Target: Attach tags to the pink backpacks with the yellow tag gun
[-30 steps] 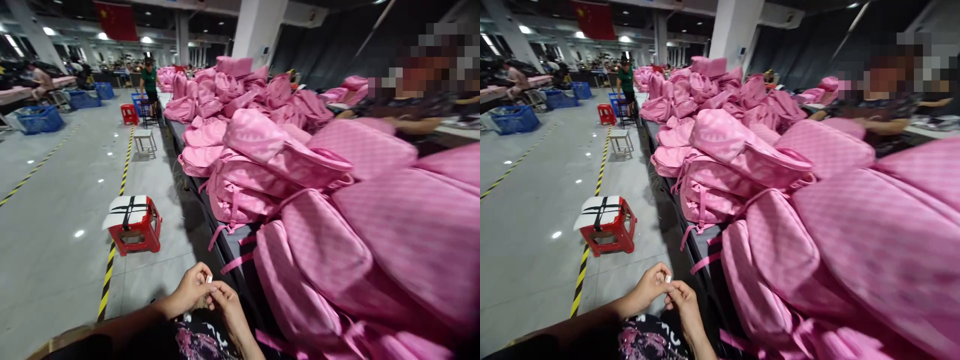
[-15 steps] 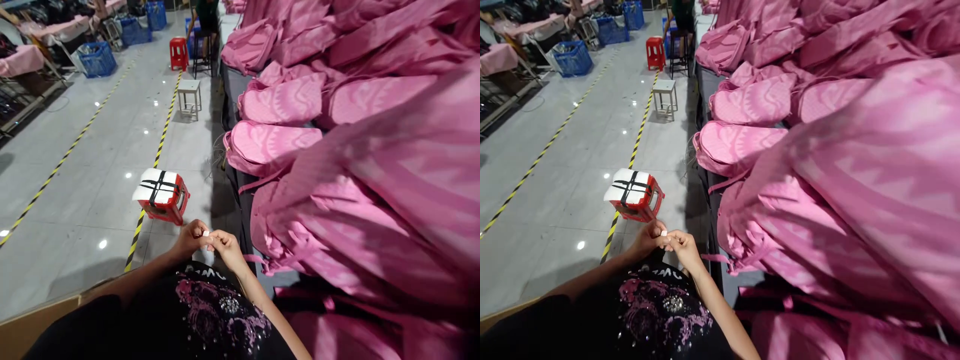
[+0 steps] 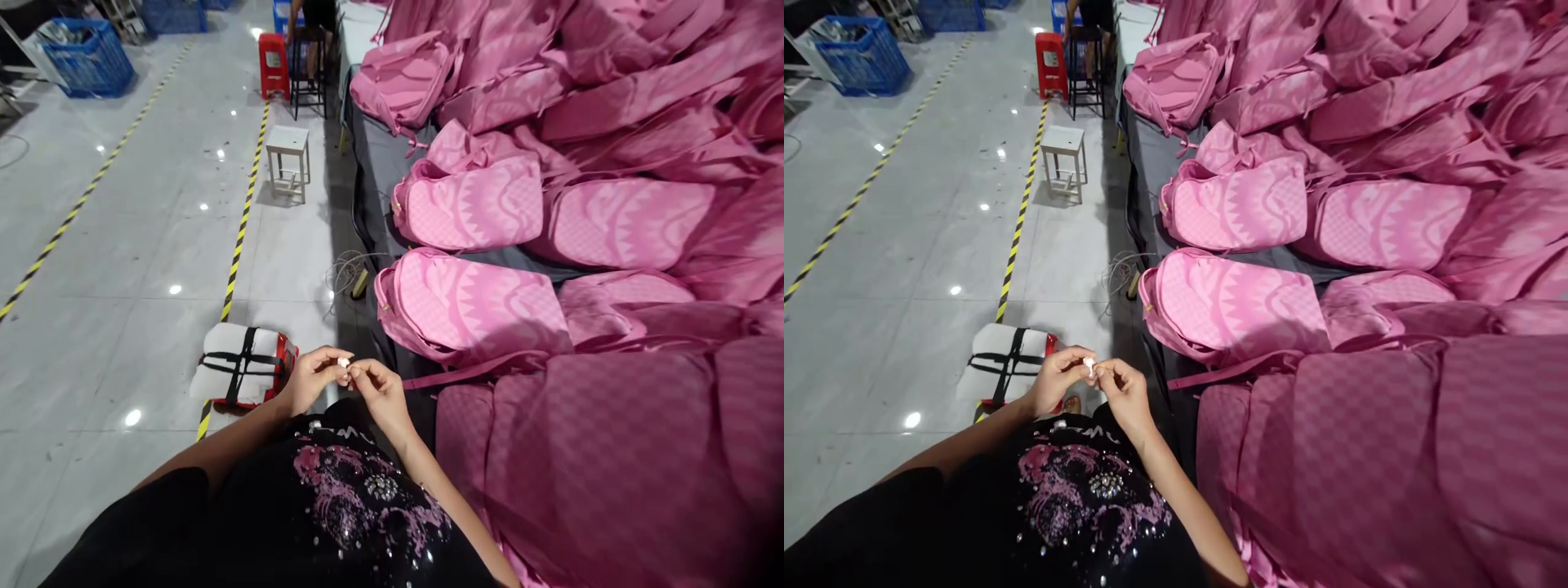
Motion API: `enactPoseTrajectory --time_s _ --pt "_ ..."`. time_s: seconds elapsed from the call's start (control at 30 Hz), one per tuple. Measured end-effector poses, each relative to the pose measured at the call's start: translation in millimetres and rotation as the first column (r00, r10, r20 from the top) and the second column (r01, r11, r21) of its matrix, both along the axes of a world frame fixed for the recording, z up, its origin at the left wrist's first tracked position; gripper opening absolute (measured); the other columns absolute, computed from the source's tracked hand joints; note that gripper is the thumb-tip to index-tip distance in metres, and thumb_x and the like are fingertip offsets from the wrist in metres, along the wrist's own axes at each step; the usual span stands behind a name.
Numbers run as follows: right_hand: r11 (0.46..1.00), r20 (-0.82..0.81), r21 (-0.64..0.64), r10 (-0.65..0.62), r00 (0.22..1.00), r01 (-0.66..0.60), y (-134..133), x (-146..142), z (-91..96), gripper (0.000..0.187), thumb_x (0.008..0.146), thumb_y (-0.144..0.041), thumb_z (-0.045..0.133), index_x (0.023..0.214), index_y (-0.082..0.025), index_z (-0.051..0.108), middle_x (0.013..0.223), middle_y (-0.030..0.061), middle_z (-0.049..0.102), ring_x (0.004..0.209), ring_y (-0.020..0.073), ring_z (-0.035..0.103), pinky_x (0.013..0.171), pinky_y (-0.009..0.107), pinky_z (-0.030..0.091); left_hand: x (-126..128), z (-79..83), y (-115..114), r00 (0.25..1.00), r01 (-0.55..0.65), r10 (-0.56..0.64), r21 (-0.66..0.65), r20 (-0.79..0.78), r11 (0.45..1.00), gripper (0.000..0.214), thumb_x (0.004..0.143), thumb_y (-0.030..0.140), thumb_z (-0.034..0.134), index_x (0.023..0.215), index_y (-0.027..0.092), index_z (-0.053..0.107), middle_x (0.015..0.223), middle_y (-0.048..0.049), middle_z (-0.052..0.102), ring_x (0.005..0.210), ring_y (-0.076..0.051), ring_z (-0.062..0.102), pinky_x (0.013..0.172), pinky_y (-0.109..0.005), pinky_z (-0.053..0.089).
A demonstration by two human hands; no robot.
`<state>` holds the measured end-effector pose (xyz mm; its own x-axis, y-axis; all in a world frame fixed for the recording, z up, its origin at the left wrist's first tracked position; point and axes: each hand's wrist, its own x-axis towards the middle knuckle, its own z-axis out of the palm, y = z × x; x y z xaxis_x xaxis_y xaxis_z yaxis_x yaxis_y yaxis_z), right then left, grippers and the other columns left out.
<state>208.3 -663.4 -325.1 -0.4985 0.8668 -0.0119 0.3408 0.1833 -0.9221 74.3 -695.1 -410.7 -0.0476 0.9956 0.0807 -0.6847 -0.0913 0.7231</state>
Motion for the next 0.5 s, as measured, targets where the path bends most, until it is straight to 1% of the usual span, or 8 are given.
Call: enactPoseTrajectory --time_s 0.1,0.17,0.23,0.3,0.37,0.43,0.5 --pt "0.997 0.012 0.034 -0.068 0.998 0.067 41 -16 5.6 0.032 0.089 -0.044 0.062 0.079 -0.013 0.059 0.069 0.0035 0.055 0.058 0.0126 0.048 0.053 0.021 0.038 -13 7.2 43 1.0 0.014 -0.014 -0.033 0.005 0.999 0.039 0.083 0.035 0.067 0.112 0.01 0.063 0.092 -0.0075 0.065 0.075 -0.012 0.064 0.073 -0.026 0.053" --pt "0.993 0.021 0.07 -0.092 0.996 0.09 70 -23 9.6 0.031 0.091 -0.044 0.059 0.08 -0.014 0.058 0.068 0.0032 0.054 0.058 0.0133 0.048 0.054 0.022 0.039 -21 13.0 73 1.0 -0.003 0.002 -0.024 -0.017 1.0 0.04 0.084 0.035 0.066 0.114 0.009 0.06 0.095 -0.0091 0.065 0.08 -0.014 0.064 0.073 -0.026 0.053" --pt "0.981 0.057 0.181 -0.085 0.995 0.074 102 -28 15.5 0.025 0.093 -0.039 0.058 0.089 -0.015 0.062 0.078 0.0048 0.058 0.068 0.0155 0.053 0.061 0.024 0.043 -27 19.6 106 0.998 -0.024 0.023 -0.015 -0.051 1.0 0.04 0.082 0.033 0.068 0.113 0.01 0.057 0.095 -0.0093 0.065 0.081 -0.015 0.064 0.067 -0.025 0.053" --pt "0.937 0.121 0.348 -0.043 0.992 -0.002 134 -32 23.9 0.018 0.095 -0.033 0.058 0.104 -0.018 0.064 0.094 0.0062 0.059 0.082 0.0173 0.057 0.071 0.026 0.045 -33 27.2 138 0.995 -0.039 0.036 -0.022 -0.097 0.999 0.038 0.079 0.031 0.07 0.106 0.01 0.055 0.092 -0.0088 0.065 0.076 -0.015 0.063 0.059 -0.023 0.05" --pt "0.874 0.192 0.473 0.015 0.981 -0.106 166 -35 33.7 0.017 0.097 -0.026 0.055 0.111 -0.02 0.063 0.101 0.0061 0.059 0.091 0.0173 0.057 0.078 0.027 0.045 -39 36.0 169 0.992 -0.032 0.029 -0.023 -0.125 0.999 0.033 0.078 0.031 0.07 0.098 0.01 0.056 0.087 -0.008 0.065 0.07 -0.014 0.061 0.055 -0.022 0.047" --pt "0.819 0.253 0.54 0.061 0.965 -0.194 196 -38 42.9 0.018 0.1 -0.02 0.047 0.109 -0.019 0.062 0.099 0.006 0.059 0.092 0.0164 0.056 0.08 0.027 0.044 -44 45.7 195 0.99 -0.006 0.004 -0.012 -0.141 1.0 0.029 0.079 0.032 0.069 0.094 0.009 0.059 0.081 -0.0064 0.065 0.065 -0.011 0.058 0.056 -0.022 0.047" --pt "0.782 0.289 0.581 0.06 0.955 -0.225 223 -40 50.0 0.019 0.101 -0.018 0.042 0.103 -0.017 0.061 0.096 0.0062 0.059 0.089 0.0166 0.056 0.078 0.027 0.043 -47 55.7 217 0.988 0.039 -0.039 -0.002 -0.146 0.999 0.03 0.081 0.033 0.068 0.097 0.008 0.06 0.078 -0.0053 0.064 0.061 -0.01 0.057 0.059 -0.022 0.047"
